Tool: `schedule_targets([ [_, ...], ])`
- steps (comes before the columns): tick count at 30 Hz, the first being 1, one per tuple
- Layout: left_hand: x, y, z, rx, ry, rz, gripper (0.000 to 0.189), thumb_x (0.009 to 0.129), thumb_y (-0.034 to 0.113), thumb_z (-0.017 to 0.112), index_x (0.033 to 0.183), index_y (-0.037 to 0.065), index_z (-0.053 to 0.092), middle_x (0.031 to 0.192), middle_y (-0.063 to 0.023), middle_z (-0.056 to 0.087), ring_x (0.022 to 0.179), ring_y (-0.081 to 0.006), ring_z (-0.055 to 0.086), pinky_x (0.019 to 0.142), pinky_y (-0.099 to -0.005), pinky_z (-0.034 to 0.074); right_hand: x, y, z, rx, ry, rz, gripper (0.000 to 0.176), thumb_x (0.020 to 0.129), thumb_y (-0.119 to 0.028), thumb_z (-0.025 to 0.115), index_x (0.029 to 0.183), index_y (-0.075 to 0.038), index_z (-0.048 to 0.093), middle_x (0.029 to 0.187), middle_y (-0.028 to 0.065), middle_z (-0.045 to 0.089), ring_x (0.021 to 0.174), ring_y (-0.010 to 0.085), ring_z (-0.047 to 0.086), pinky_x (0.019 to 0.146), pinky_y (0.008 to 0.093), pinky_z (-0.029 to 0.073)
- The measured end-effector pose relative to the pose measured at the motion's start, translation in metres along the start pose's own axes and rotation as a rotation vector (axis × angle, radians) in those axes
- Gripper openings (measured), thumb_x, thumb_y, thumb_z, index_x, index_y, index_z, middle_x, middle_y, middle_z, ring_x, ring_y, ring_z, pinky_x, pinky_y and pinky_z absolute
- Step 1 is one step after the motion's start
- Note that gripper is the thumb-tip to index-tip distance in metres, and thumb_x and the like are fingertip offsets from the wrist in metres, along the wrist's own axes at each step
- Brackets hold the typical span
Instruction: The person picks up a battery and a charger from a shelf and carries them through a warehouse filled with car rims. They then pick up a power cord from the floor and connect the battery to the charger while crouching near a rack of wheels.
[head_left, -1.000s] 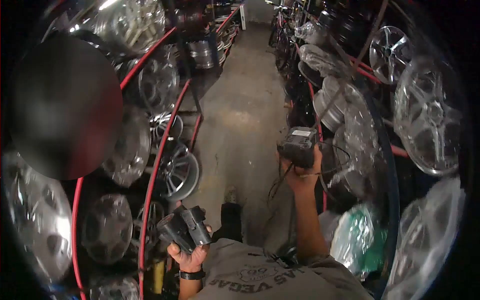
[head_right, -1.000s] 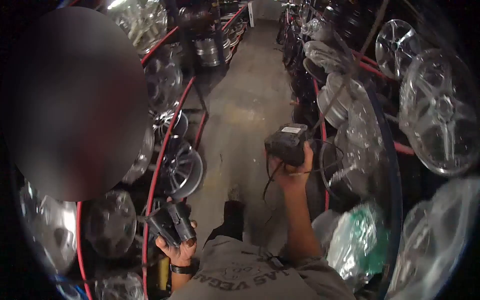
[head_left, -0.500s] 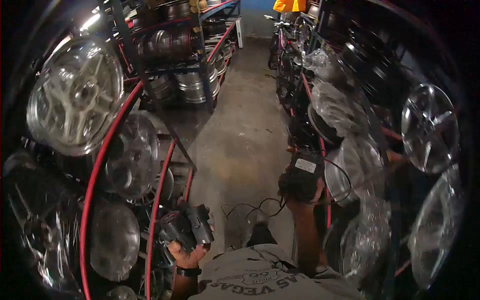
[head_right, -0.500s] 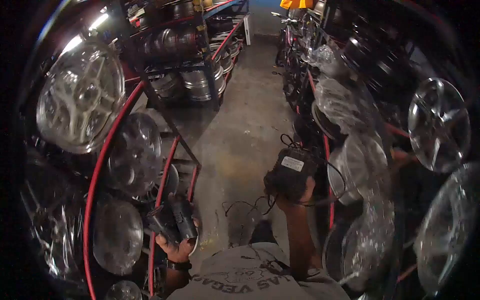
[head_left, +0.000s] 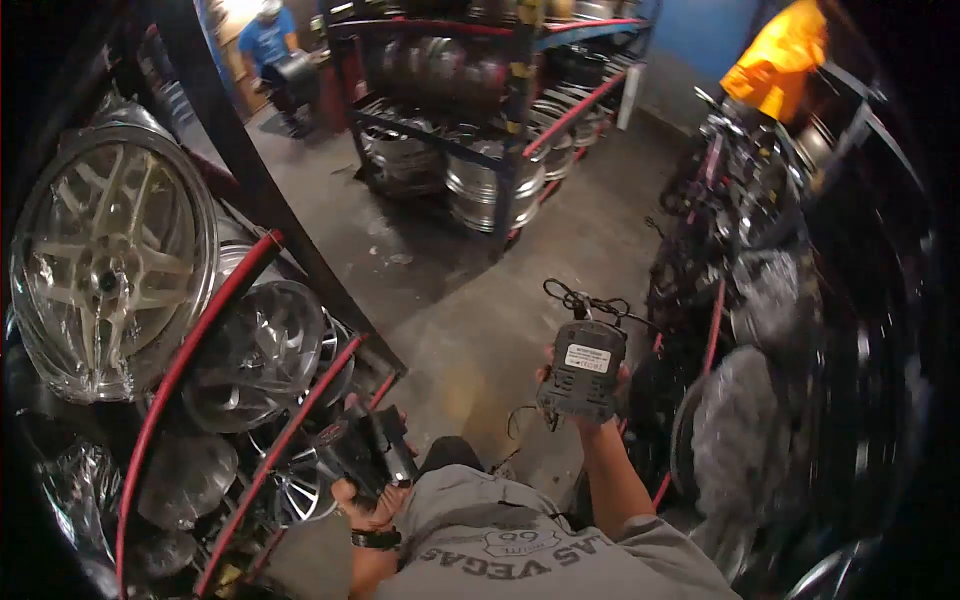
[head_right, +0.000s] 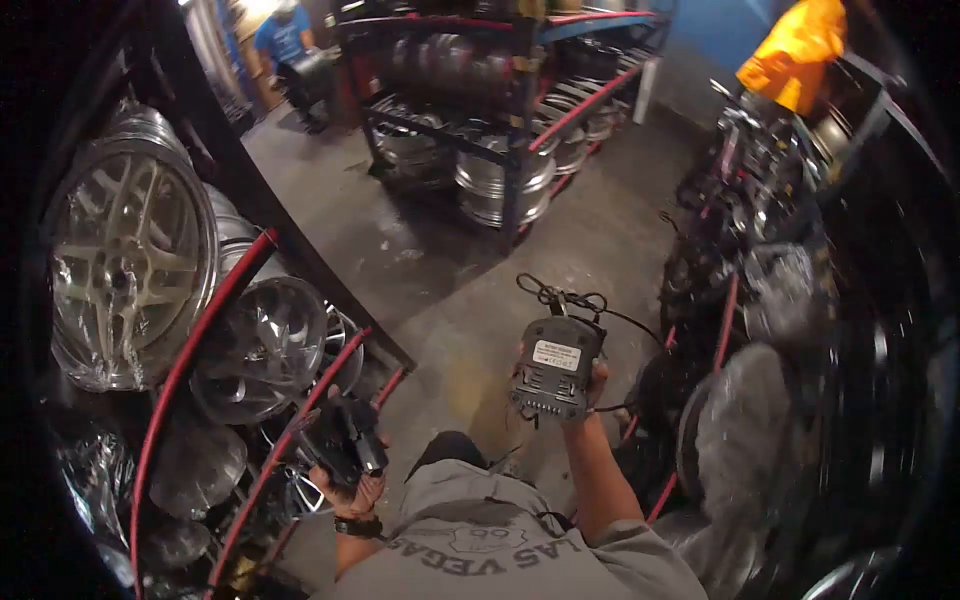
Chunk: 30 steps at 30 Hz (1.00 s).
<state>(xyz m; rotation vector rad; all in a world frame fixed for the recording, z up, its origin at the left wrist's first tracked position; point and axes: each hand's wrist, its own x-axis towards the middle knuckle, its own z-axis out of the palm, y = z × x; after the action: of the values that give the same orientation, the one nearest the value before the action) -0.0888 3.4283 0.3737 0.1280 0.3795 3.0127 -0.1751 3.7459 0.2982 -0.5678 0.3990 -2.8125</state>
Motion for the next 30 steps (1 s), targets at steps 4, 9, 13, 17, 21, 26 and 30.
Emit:
schedule_targets([
  [4,0.067,-0.026,-0.006,0.109,0.04,0.164,0.104,0.069,0.024,0.083,0.153,0.007,0.024,0.142,-0.0292,0.042,0.129,-0.0427,0.048,0.096,-0.0563,0.054,0.096,-0.026,-0.049,-0.047,-0.08,0.172,0.102,0.074,-0.067,0.072,0.146,-0.006,0.034,0.124,0.0239,0.051,0.107,0.0462,0.058,0.083,0.0566,0.056],
  [9,0.169,-0.03,-0.038,0.068,0.0,0.086,0.115,0.063,0.021,0.083,0.156,0.015,0.015,0.14,-0.0297,0.044,0.111,-0.0451,0.061,0.082,-0.0516,0.059,0.211,-0.022,-0.101,0.023,-0.122,0.305,0.108,0.067,-0.065,0.078,0.145,-0.005,0.034,0.118,0.0242,0.056,0.105,0.0449,0.061,0.087,0.0558,0.054],
  [13,0.263,-0.034,-0.044,-0.053,0.036,0.1,0.115,0.063,0.014,0.08,0.156,0.022,0.014,0.138,-0.0309,0.045,0.108,-0.0496,0.061,0.064,-0.0487,0.063,0.31,-0.026,-0.119,0.153,-0.107,0.469,0.096,0.064,-0.044,0.08,0.141,-0.001,0.042,0.125,0.0242,0.057,0.106,0.0461,0.062,0.091,0.0579,0.053],
  [17,0.343,-0.012,-0.035,-0.026,-0.099,0.02,0.119,0.065,0.02,0.086,0.157,0.031,0.01,0.142,-0.0268,0.041,0.116,-0.0486,0.055,0.074,-0.0504,0.063,0.402,-0.011,-0.147,0.261,-0.203,0.506,0.11,0.063,-0.055,0.084,0.143,-0.003,0.03,0.122,0.0254,0.056,0.105,0.0462,0.062,0.09,0.057,0.053],
  [21,0.402,0.005,-0.041,0.013,-0.086,0.093,0.118,0.067,0.018,0.085,0.156,0.035,0.01,0.145,-0.0268,0.037,0.119,-0.0486,0.053,0.071,-0.0502,0.063,0.493,0.009,-0.178,0.309,-0.256,0.625,0.111,0.062,-0.053,0.086,0.144,-0.007,0.026,0.121,0.0238,0.055,0.112,0.0478,0.058,0.093,0.0569,0.052],
  [26,0.471,0.026,-0.06,0.032,-0.022,0.281,0.113,0.068,0.019,0.083,0.155,0.033,0.013,0.148,-0.0275,0.031,0.121,-0.0487,0.05,0.068,-0.0494,0.063,0.601,0.056,-0.219,0.483,-0.257,0.804,0.107,0.064,-0.051,0.087,0.143,-0.01,0.028,0.122,0.0232,0.054,0.113,0.0476,0.057,0.095,0.0547,0.051],
  [30,0.536,0.041,-0.095,0.073,0.03,0.49,0.107,0.072,0.025,0.082,0.155,0.03,0.015,0.149,-0.0272,0.032,0.122,-0.0489,0.05,0.067,-0.0493,0.062,0.689,0.085,-0.261,0.533,-0.199,0.872,0.108,0.067,-0.059,0.081,0.15,-0.012,0.03,0.136,0.0185,0.05,0.119,0.0399,0.055,0.094,0.0599,0.048],
])
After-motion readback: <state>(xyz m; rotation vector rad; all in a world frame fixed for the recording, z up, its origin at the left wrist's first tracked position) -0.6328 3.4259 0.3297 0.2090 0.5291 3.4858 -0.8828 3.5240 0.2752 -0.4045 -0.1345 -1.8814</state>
